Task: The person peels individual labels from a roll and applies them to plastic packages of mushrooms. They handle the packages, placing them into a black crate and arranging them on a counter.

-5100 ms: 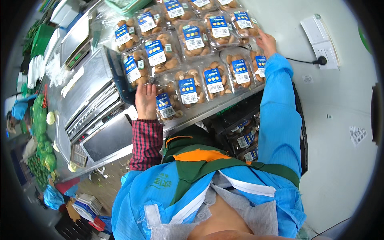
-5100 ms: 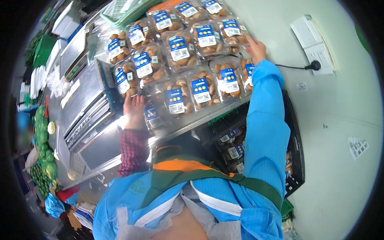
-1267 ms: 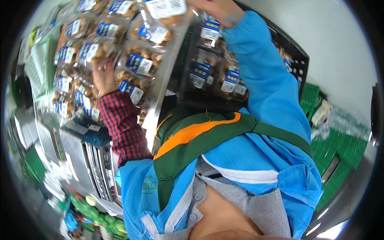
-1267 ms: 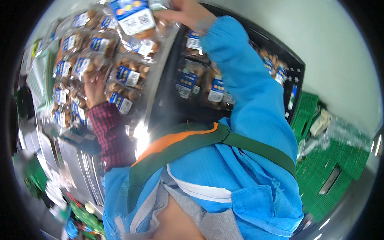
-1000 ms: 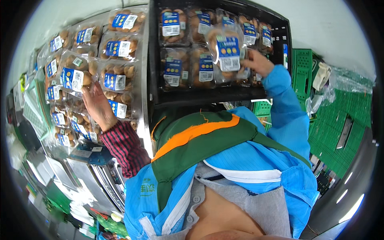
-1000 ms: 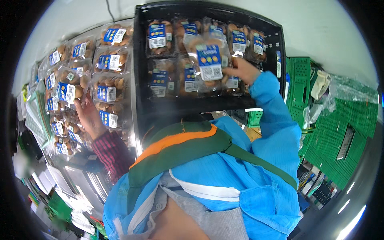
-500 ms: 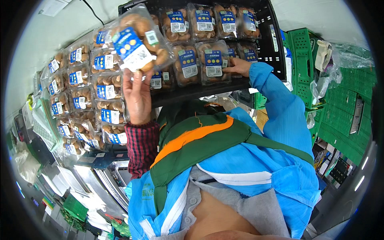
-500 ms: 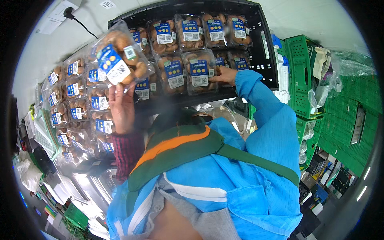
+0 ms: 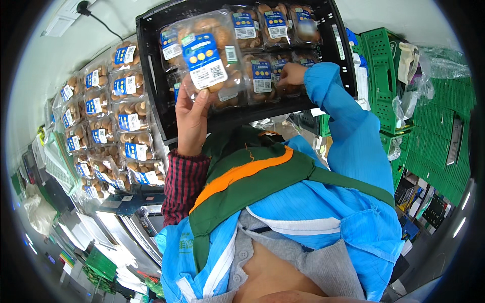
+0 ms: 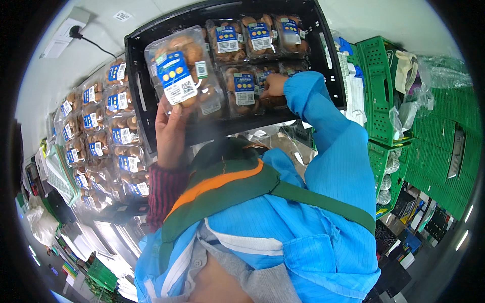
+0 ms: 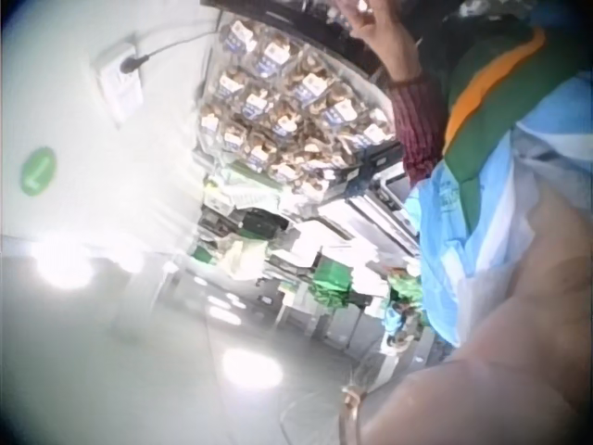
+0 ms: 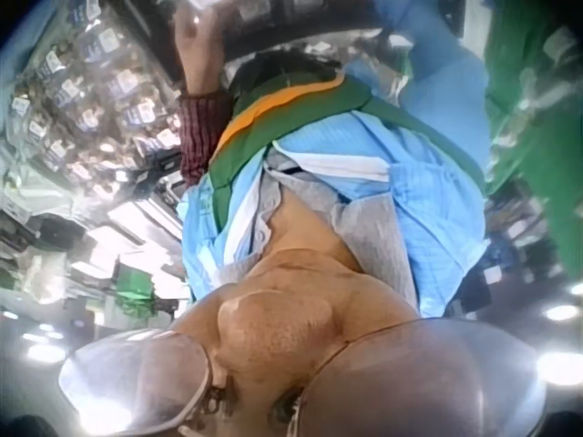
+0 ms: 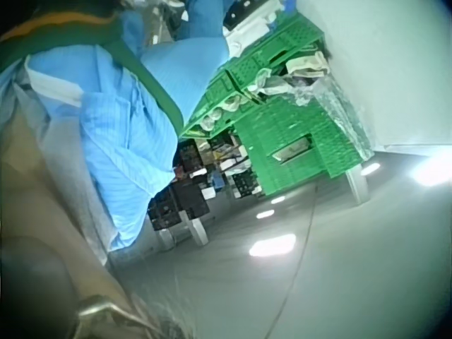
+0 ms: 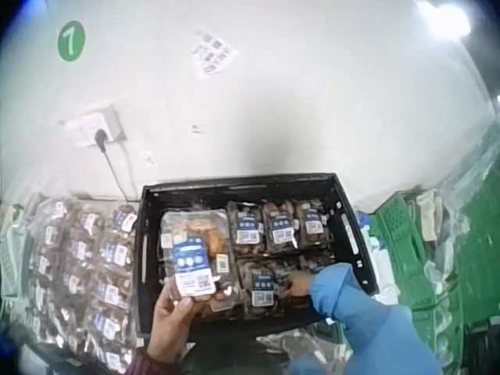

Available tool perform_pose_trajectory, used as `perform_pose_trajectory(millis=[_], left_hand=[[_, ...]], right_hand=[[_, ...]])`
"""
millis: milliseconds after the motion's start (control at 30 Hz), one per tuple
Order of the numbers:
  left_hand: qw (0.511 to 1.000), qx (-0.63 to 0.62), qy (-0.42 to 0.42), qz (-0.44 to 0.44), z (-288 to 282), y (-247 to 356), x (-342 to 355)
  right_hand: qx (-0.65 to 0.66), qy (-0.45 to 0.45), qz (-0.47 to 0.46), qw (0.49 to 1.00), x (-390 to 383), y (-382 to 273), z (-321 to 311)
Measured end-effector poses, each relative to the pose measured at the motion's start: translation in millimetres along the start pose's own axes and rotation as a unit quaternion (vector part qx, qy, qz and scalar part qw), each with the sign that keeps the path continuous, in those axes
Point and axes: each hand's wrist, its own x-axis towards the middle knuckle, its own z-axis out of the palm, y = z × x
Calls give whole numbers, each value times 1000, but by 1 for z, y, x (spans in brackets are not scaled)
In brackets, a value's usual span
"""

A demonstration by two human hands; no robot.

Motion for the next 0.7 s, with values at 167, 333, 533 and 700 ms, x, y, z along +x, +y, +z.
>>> perform_pose_trajectory(millis=[167, 333, 533, 700], left_hand=[[996, 26, -62, -54, 38, -26, 15], [953, 219, -207, -15, 73, -57, 39], [586, 734, -299, 170, 58, -93, 81], [509, 789, -314, 143, 32, -106, 90]], right_hand=[[448, 74, -197, 869, -66, -25, -9], [556, 107, -202, 799, -80, -9, -16], [475, 76, -124, 868, -62, 83, -26], [396, -3, -11, 918, -12, 105, -6]])
